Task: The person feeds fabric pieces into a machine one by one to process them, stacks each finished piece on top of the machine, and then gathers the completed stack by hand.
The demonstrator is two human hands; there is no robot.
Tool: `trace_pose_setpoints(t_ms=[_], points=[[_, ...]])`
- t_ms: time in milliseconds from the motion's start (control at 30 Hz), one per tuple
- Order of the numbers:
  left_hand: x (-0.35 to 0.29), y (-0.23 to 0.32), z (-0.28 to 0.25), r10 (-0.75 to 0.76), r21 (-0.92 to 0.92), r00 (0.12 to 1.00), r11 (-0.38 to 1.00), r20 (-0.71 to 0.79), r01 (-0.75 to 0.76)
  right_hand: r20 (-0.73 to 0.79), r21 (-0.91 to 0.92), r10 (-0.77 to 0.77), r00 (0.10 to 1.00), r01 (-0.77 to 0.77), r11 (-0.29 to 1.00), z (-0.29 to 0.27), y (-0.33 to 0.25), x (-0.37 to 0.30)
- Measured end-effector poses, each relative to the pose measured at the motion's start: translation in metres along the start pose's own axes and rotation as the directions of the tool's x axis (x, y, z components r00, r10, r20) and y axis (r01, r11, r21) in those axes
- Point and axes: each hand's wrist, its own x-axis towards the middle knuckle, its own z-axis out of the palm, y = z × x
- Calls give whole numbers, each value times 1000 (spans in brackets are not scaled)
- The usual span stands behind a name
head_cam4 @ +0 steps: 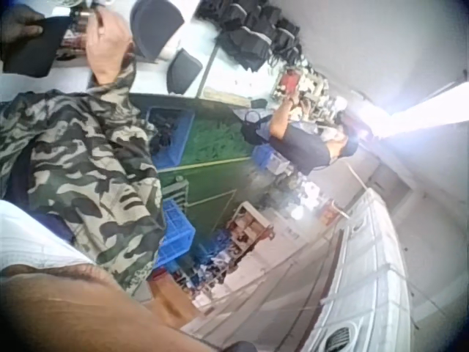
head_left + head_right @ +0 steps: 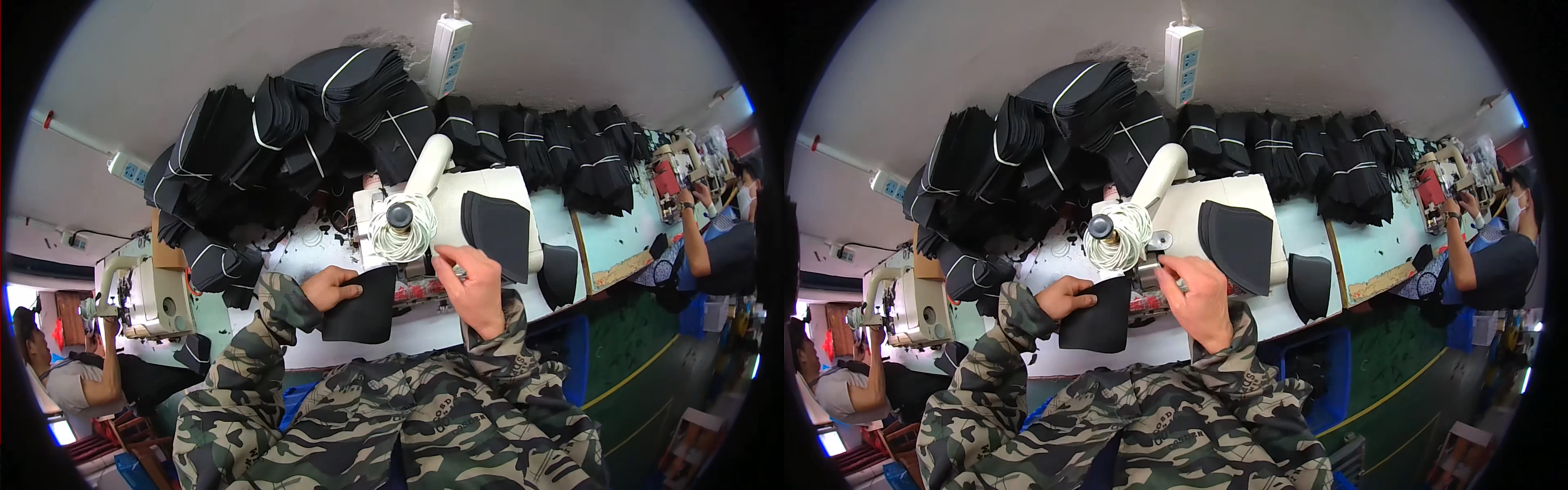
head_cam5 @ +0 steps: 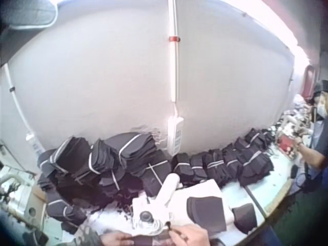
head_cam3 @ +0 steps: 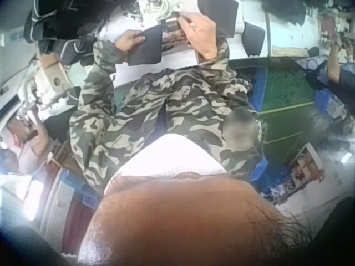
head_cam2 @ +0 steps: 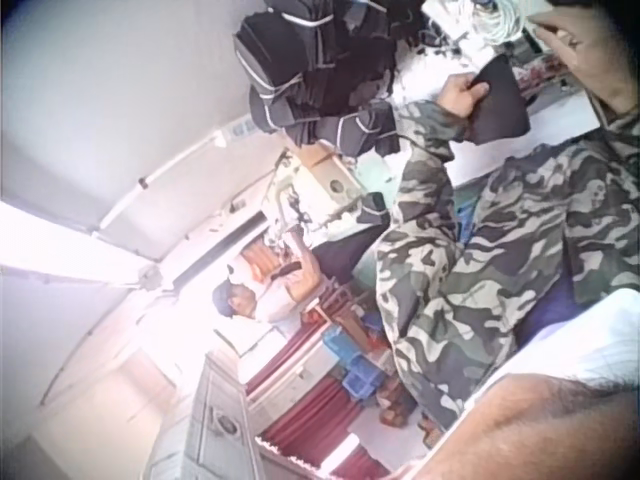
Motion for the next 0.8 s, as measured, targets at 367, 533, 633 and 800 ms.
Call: trace_pose_setpoints(t_ms=[367, 533, 633, 800], points=[[42, -3, 24, 171, -82, 985, 982, 11, -170, 213, -281, -43, 976, 103, 954, 23, 43, -13], [49, 11, 37, 4, -314, 999, 949, -49, -19, 371, -477, 71, 926, 124, 870, 30, 42, 3], [40, 28, 36, -161, -316, 985, 940, -67, 133, 390, -421, 216, 895, -36, 906, 22, 37, -9], [45, 32, 19, -110, -157, 993, 982, -33, 104, 425, -205, 379, 822, -321, 925, -13, 41, -38]])
